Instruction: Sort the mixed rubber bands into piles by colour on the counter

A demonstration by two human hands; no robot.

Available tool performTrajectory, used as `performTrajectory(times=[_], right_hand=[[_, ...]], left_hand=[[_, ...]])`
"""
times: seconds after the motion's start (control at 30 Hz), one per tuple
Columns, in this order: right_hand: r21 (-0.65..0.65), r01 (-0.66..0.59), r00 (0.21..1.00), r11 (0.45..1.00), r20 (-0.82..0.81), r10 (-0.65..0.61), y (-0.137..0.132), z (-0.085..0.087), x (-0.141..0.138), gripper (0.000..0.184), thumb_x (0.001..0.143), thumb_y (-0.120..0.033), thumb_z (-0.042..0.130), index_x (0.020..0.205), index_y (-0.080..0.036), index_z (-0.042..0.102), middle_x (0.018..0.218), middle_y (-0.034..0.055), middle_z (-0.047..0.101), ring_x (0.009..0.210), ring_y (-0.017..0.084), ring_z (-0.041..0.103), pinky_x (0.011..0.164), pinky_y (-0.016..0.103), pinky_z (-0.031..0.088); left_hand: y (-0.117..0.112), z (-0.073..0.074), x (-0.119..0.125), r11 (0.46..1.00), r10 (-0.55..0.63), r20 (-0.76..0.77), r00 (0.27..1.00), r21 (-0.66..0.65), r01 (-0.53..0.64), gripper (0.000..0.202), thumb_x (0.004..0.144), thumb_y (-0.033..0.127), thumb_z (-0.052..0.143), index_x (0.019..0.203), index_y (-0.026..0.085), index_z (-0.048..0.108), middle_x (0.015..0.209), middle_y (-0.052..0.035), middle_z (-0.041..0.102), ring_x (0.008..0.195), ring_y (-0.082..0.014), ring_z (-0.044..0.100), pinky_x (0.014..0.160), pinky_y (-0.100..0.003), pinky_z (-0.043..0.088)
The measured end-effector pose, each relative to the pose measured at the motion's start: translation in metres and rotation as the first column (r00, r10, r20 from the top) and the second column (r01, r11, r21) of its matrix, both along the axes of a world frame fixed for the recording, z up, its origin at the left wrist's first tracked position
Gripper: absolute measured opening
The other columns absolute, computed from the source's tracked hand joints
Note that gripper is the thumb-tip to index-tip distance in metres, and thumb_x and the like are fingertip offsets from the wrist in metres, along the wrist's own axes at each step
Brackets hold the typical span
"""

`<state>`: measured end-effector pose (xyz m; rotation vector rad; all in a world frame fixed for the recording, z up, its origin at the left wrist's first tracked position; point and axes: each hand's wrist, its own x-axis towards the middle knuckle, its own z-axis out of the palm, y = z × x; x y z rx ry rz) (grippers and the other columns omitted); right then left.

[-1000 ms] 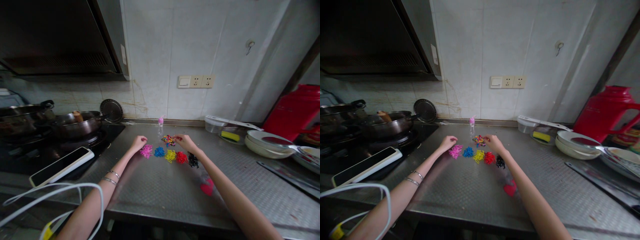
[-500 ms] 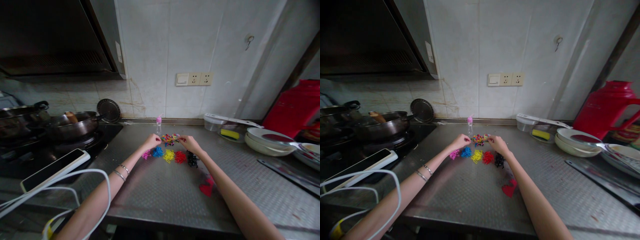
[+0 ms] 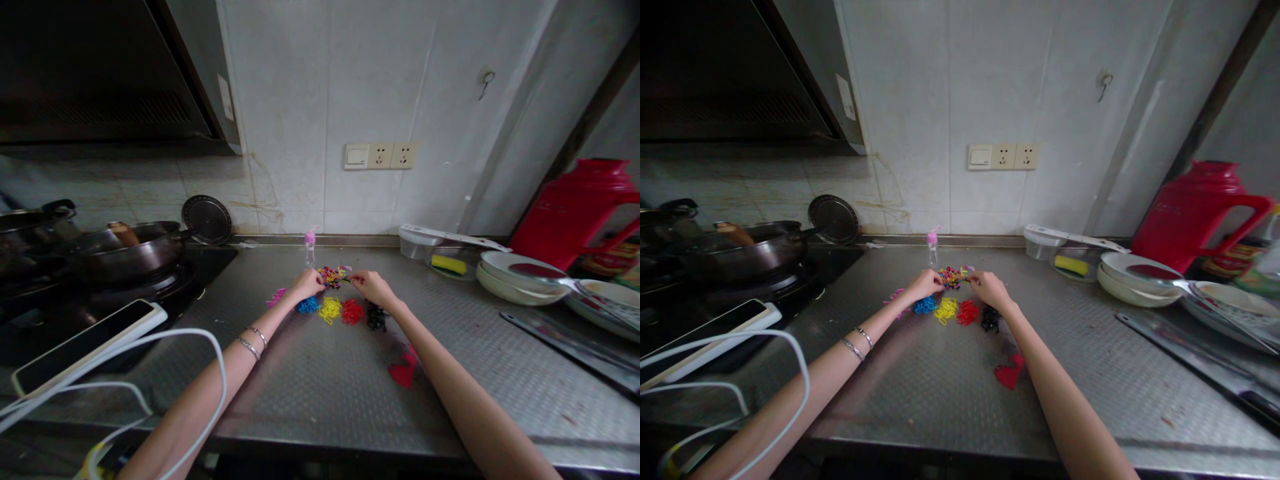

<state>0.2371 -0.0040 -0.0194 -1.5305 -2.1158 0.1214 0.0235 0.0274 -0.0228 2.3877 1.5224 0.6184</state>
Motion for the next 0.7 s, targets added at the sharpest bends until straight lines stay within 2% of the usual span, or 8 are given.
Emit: performTrajectory(times=[0.2,0.43,0.7], right_hand=[[-0.012,0.003,1.0,1.0,0.011,-0.003,0.0,-0.001,0.001,0.026,0.077,-0.028,0.044,0.095,-0.024,0.064,0.084,0.0024,0.065,0.075,0.014,0.057,0.066,0.02,0.038],[-0.016,0.0,1.0,1.0,0.023,0.0,0.002,-0.002,0.003,0.026,0.077,-0.028,0.045,0.094,-0.024,0.064,0.086,0.0022,0.065,0.076,0.014,0.057,0.067,0.02,0.038],[-0.013,0.008,0.997,1.0,0.072,-0.007,-0.003,0.0,0.001,0.027,0.079,-0.028,0.043,0.096,-0.024,0.063,0.087,0.0029,0.065,0.077,0.014,0.057,0.065,0.019,0.037]], left_hand=[[0.0,0.002,-0.001,1.0,-0.011,0.02,1.0,0.013,0.01,0.018,0.065,0.022,0.054,0.072,0.015,0.069,0.073,-0.0063,0.067,0.061,-0.014,0.056,0.059,-0.024,0.04],[0.001,0.007,-0.012,0.999,0.016,0.113,0.993,0.048,-0.022,0.02,0.064,0.022,0.054,0.073,0.013,0.069,0.072,-0.0074,0.067,0.062,-0.0146,0.057,0.06,-0.024,0.041],[-0.008,0.022,-0.036,0.999,-0.042,0.231,0.972,0.036,0.035,0.02,0.064,0.018,0.052,0.073,0.011,0.068,0.07,-0.0065,0.067,0.065,-0.0145,0.058,0.062,-0.023,0.042]])
